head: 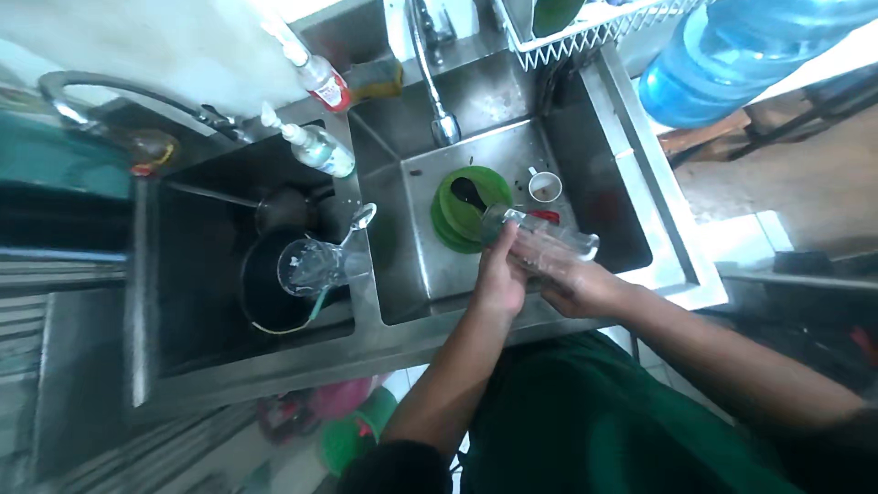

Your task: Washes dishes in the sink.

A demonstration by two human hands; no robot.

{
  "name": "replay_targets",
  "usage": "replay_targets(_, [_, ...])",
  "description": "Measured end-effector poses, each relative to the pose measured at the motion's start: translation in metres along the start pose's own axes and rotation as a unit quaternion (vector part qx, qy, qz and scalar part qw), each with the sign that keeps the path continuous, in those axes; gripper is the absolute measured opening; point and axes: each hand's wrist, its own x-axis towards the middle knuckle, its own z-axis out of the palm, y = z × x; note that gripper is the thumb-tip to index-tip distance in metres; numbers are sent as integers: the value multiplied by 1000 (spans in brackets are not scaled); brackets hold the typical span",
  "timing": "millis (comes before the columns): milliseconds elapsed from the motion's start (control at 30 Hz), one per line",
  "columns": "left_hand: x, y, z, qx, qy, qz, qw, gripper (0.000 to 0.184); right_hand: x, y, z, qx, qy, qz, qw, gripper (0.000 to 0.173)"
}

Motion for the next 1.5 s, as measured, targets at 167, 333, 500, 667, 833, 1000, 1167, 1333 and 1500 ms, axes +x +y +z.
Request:
replay_targets(167, [26, -24, -10, -94, -86, 83, 988, 29, 10, -9, 12, 579, 97, 109, 802, 75])
replay_targets(333, [37, -32, -36, -65, -182, 62, 979, 66, 7, -11, 7, 540, 96, 138, 825, 71])
replay_targets(500, [15, -3, -4, -21, 49, -59, 997, 36, 3, -4, 5, 35, -39, 52, 997, 68])
replay_targets(667, [32, -27, -27, -116, -124, 68, 983, 34, 11, -20, 13, 585, 77, 153, 793, 76])
replay_targets(833, [36, -26, -43, -33, -173, 70, 982, 61, 8, -20, 10, 530, 114, 140, 828, 68])
replay_targets(1000, [12, 3, -3, 2, 20, -42, 999, 34, 1, -7, 8, 21, -19, 57, 998, 65])
replay_targets(1167, [38, -28, -29, -109, -172, 49, 978, 47, 12, -27, 9, 589, 120, 176, 779, 60])
replay_targets(1333, [37, -21, -41, -15, -188, 13, 982, 47, 4, -17, 9, 341, 99, 146, 923, 55])
replay_targets(1500, [20, -9, -2, -54, 7, -46, 997, 27, 0, -7, 18, 82, 30, 63, 994, 53])
